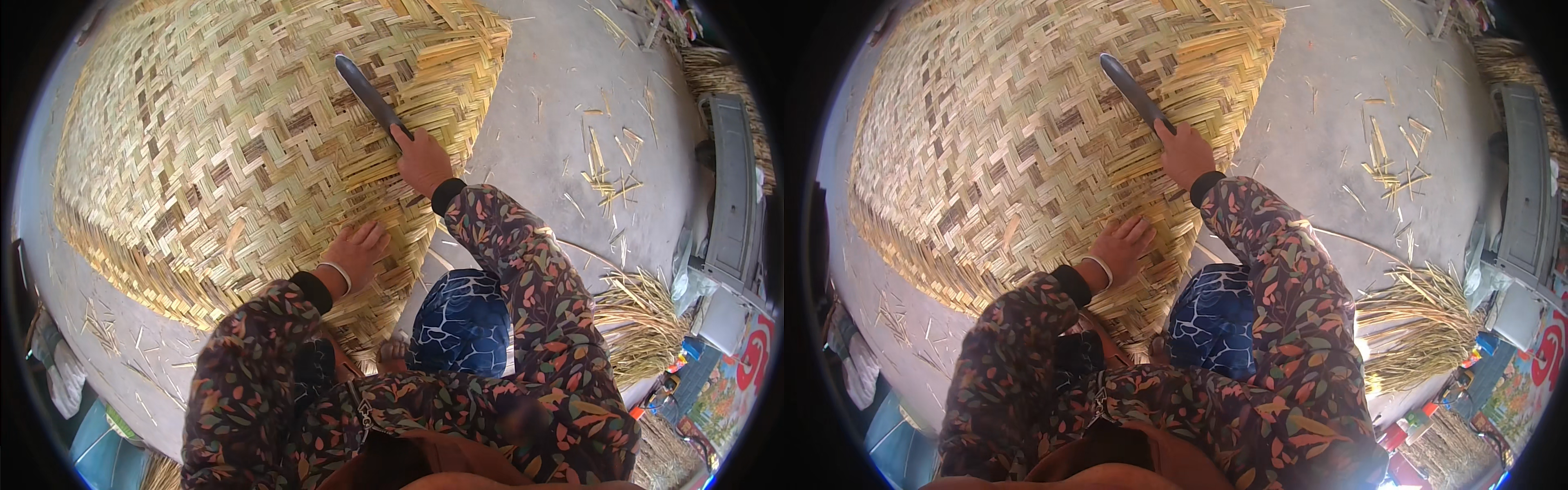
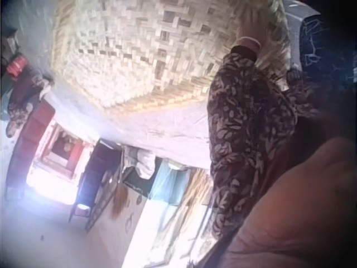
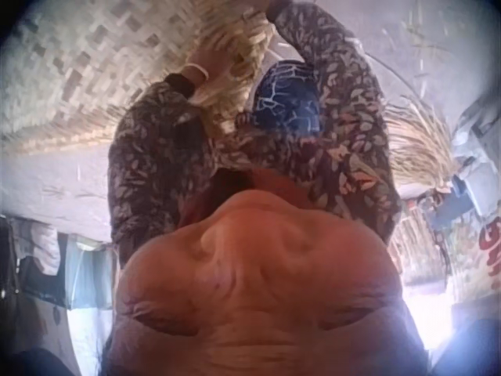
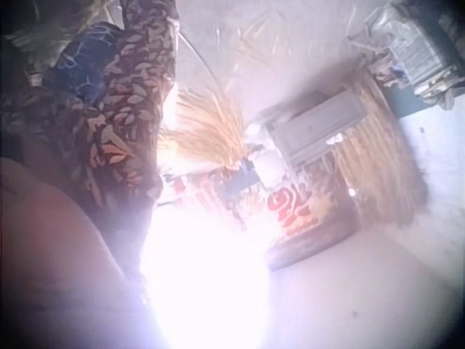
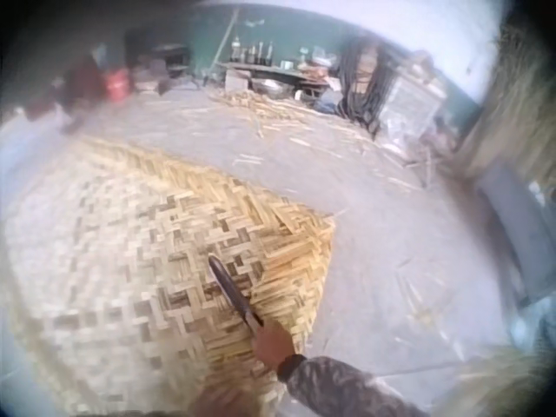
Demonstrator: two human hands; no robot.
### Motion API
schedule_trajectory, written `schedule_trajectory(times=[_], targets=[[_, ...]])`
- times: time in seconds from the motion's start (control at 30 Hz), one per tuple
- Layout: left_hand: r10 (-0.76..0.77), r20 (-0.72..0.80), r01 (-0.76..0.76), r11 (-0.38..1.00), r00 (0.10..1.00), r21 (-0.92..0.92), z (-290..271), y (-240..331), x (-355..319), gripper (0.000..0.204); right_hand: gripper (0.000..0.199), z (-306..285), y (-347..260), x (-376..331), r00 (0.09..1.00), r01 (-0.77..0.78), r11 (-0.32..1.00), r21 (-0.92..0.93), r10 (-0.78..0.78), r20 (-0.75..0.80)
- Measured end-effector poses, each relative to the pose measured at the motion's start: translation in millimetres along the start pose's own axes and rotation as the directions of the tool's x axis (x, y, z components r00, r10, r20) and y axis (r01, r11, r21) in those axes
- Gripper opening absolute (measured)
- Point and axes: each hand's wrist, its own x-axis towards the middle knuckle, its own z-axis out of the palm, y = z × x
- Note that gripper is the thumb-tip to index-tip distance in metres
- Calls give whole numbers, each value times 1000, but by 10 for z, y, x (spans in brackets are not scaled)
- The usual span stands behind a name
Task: The person is weaving a large basket using dried palm leaves. They use a knife to trim and adjust the leaves, ensuring a tight weave. The person is sitting on the floor, working on the basket from a first-person perspective.
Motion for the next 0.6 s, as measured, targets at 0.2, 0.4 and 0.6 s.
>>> schedule_trajectory(times=[0.2, 0.4, 0.6], targets=[[196, 426, -113, 971, 883, -212, -657, -343, 166, 51, 54, 89, -195, 83, 992, -75, 991, -110, 86, 92], [90, -277, -143, 974, 957, -178, -748, -1450, 35, 38, 61, 58, -356, 97, 974, -107, 930, -352, 169, 151], [-518, -491, 534, 837, 700, -121, -350, -2629, -285, 52, 67, 38, -488, 217, 945, -79, 884, -461, 213, 247]])
